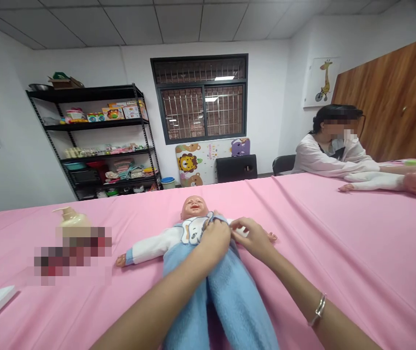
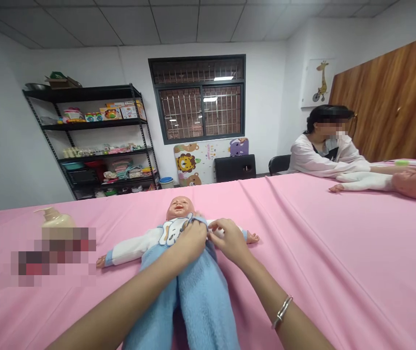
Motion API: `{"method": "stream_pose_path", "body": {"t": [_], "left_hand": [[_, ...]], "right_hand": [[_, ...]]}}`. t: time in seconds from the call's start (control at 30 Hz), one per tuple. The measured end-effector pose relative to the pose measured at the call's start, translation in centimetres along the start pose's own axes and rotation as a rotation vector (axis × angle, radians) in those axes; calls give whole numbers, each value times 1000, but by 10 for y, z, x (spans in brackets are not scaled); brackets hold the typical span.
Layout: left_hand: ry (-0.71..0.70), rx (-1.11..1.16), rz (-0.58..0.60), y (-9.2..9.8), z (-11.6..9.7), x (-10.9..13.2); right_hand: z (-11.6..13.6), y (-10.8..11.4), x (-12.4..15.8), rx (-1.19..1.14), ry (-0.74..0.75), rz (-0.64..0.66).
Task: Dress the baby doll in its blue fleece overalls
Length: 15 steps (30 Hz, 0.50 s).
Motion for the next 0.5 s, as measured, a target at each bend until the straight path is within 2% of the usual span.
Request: {"method": "stream_pose_path", "body": {"t": [0.07,0.13,0.2,0.27,0.33,0.4,0.47,0.5], "left_hand": [[37,-108,-30,-7,9,-6],[83,-129,-59,-15,18,-5],[135,-91,-67,-20,24,0],[163,-52,-79,-23,27,5],[159,-29,-96,-23,26,8],[158,-23,-103,-20,24,10],[165,-32,-108,-18,21,11],[168,-42,-111,-17,20,11]], "right_hand": [[-14,5,1,231,-57,85],[-33,9,3,421,-228,153],[-50,13,4,503,-368,206],[-59,16,5,533,-411,214],[-60,18,4,574,-399,106],[-57,19,2,573,-364,-109],[-53,19,0,459,-312,-299],[-51,18,-2,374,-268,-348]]}}
Point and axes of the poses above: each hand's wrist, its own x-axis away from the middle knuckle, its own y-axis out of the back of the hand, z = x × y, the point moved 1 cm from there along -x, towards the middle knuckle, and after that the axes turned 1 degree about -x, right-handed, at the moved point
